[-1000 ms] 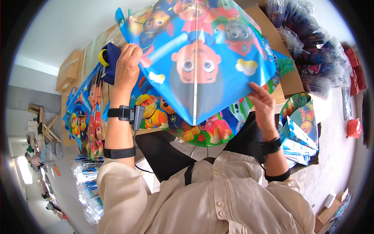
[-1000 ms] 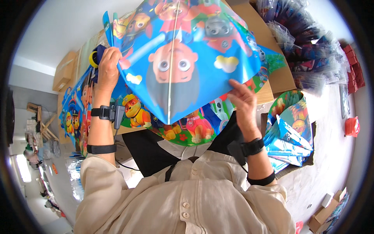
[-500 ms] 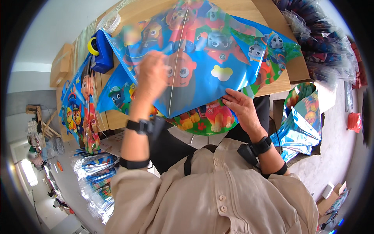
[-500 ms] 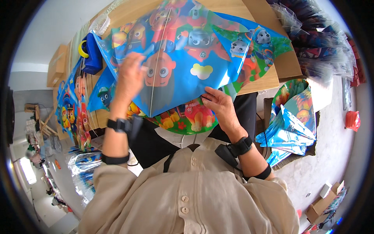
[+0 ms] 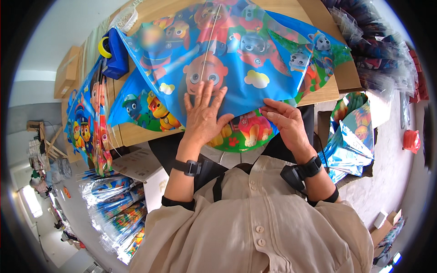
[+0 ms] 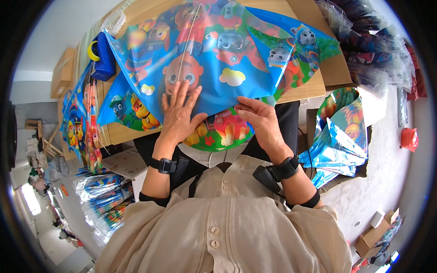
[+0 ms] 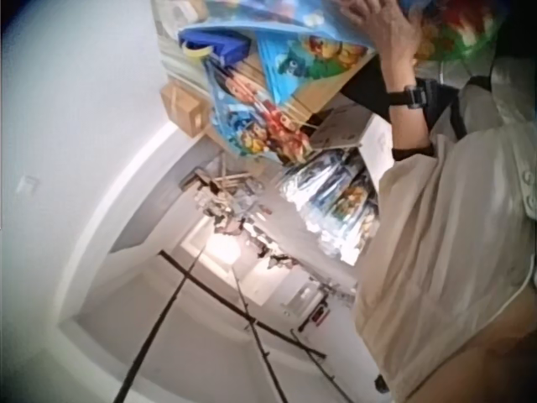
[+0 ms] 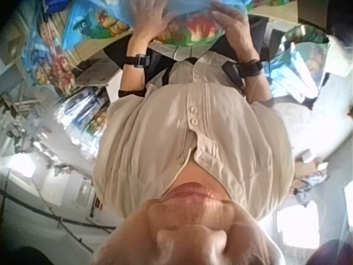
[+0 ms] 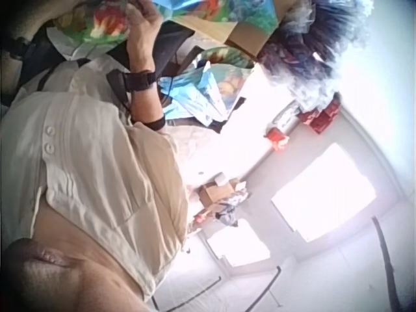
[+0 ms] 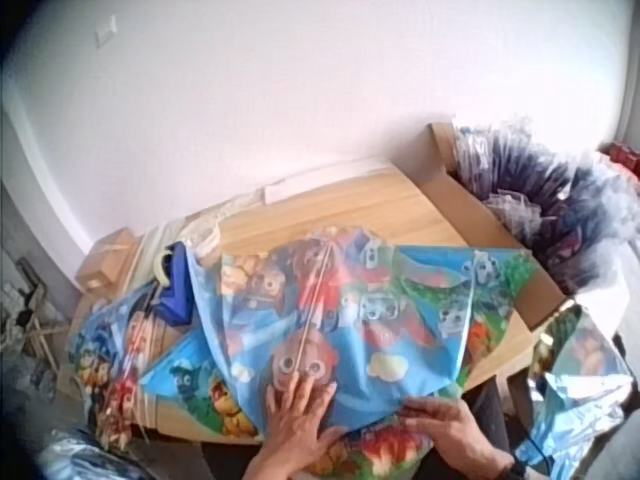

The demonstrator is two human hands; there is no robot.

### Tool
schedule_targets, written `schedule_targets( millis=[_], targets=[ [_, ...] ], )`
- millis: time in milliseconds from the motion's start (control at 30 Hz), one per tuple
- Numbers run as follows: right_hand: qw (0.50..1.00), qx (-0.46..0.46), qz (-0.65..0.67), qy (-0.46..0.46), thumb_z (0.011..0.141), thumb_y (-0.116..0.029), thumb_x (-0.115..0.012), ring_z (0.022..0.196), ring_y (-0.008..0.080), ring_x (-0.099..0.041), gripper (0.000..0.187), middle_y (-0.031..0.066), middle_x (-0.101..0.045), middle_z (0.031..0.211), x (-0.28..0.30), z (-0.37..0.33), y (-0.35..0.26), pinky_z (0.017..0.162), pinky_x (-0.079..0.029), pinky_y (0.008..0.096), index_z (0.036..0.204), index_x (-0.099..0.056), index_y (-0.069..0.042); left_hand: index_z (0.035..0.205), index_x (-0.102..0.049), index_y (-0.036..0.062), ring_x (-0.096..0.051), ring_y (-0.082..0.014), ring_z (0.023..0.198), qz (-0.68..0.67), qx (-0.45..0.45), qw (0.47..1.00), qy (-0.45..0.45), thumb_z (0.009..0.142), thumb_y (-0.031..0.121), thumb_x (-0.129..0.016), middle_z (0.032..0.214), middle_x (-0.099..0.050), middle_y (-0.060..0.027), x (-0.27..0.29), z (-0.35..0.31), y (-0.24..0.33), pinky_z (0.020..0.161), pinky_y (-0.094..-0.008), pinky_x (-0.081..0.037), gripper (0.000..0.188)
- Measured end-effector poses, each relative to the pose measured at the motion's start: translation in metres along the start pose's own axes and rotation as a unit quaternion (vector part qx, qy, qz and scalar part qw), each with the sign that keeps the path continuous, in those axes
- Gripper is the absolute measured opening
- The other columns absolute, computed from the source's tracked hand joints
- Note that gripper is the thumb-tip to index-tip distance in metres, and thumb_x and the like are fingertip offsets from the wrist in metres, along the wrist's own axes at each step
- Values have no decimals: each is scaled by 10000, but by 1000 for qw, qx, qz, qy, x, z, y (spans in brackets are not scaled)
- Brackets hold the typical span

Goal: Manually assemble a plastic kite by inserting supports and securing them with tape.

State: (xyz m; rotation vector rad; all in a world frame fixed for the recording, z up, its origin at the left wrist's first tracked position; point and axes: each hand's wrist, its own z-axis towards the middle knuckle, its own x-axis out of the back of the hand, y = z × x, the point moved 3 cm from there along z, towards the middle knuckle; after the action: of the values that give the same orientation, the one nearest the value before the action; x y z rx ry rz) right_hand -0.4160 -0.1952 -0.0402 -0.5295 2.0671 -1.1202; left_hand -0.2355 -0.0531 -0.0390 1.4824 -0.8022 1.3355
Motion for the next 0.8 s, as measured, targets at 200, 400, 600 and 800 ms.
schedule_targets(
  millis=[200, 400, 600, 800],
  targets=[
    [999, -31, -32, -7, 818, -24, -621, 1004, 179, -589, 457, 160, -615, 1090, -10, -18, 21, 872, -472, 271, 1237, -493, 108, 1377, -359, 126, -253, -392, 1338, 18, 212, 967, 140, 849, 248, -620, 1430, -289, -217, -1, -29, -57, 1027, -571, -259, 602],
    [995, -71, -59, -26, 843, -16, -592, 925, 168, -603, 342, 172, -614, 1093, -15, -19, 2, 748, -494, 277, 1163, -545, 96, 1333, -387, 92, -285, -423, 1307, 25, 279, 948, 148, 874, 169, -585, 1394, -329, -238, -1, -40, -91, 1015, -534, -290, 506],
    [814, 325, -480, 10, 769, -9, -634, 960, 360, -580, 229, 153, -576, 1091, -41, -7, -24, 788, -500, 394, 996, -607, 6, 1284, -444, 67, -325, -395, 1294, 61, 184, 953, 233, 829, 127, -620, 1376, -361, -228, 16, -30, -54, 1021, -521, -290, 491],
    [643, 289, -708, -49, 833, -306, -615, 1344, 331, -290, 588, 153, -331, 1434, -61, 29, 19, 1113, -200, 477, 1349, -419, -104, 1402, -360, 171, -276, -329, 1357, 45, 102, 991, 73, 874, 295, -590, 1472, -292, -148, -14, -4, 6, 1073, -573, -196, 589]
  ],
)
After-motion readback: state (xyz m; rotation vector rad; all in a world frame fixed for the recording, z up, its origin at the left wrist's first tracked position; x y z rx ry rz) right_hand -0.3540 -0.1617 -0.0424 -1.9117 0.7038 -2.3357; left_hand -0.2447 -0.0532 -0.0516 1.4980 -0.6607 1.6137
